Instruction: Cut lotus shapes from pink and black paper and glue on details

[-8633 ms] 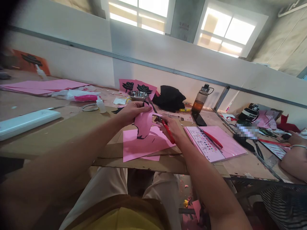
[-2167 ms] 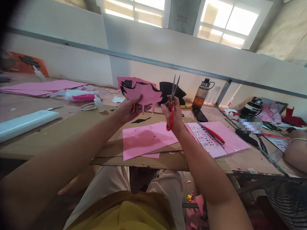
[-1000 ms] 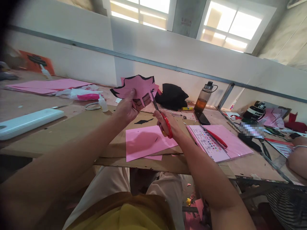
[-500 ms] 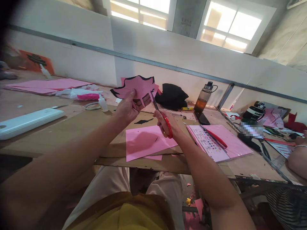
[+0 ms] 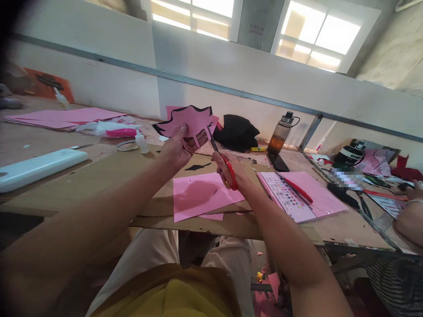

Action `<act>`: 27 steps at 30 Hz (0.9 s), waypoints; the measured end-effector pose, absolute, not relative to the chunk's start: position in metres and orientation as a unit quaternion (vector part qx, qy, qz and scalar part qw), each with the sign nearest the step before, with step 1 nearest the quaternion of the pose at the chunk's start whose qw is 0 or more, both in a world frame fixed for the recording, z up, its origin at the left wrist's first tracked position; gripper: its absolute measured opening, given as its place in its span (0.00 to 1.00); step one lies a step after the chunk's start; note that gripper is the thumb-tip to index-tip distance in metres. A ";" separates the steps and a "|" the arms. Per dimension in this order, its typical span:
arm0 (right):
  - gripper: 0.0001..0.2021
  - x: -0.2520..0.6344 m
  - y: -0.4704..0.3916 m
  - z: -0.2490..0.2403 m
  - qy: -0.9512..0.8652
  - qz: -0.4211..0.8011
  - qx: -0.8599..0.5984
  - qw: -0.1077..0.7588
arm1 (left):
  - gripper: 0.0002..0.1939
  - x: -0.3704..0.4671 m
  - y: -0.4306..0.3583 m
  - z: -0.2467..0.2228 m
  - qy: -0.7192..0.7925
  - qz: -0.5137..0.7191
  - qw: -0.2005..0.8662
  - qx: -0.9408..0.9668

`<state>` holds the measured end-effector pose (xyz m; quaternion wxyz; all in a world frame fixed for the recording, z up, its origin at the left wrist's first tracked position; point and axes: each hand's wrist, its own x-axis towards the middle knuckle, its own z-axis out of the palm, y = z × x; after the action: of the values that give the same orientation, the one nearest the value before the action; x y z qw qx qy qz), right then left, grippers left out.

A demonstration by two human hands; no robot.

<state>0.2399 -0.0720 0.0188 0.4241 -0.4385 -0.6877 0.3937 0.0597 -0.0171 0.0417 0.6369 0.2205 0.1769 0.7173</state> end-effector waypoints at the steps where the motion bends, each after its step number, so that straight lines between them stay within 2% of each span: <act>1: 0.32 0.240 -0.072 0.019 -0.686 0.395 -0.438 0.425 | 0.12 0.060 -0.017 0.042 0.176 0.718 0.637 0.218; 15: 0.33 0.240 -0.069 0.016 -0.681 0.409 -0.435 0.424 | 0.07 0.062 -0.021 0.045 0.183 0.723 0.639 0.190; 22: 0.33 0.239 -0.070 0.018 -0.687 0.387 -0.443 0.427 | 0.09 0.062 -0.021 0.045 0.187 0.720 0.643 0.182; 27: 0.34 0.238 -0.072 0.020 -0.682 0.399 -0.442 0.426 | 0.08 0.062 -0.021 0.045 0.186 0.721 0.643 0.181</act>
<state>0.2379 -0.0716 0.0202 0.4263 -0.4415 -0.6815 0.3985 0.0621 -0.0208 0.0455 0.6426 0.1807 0.1865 0.7208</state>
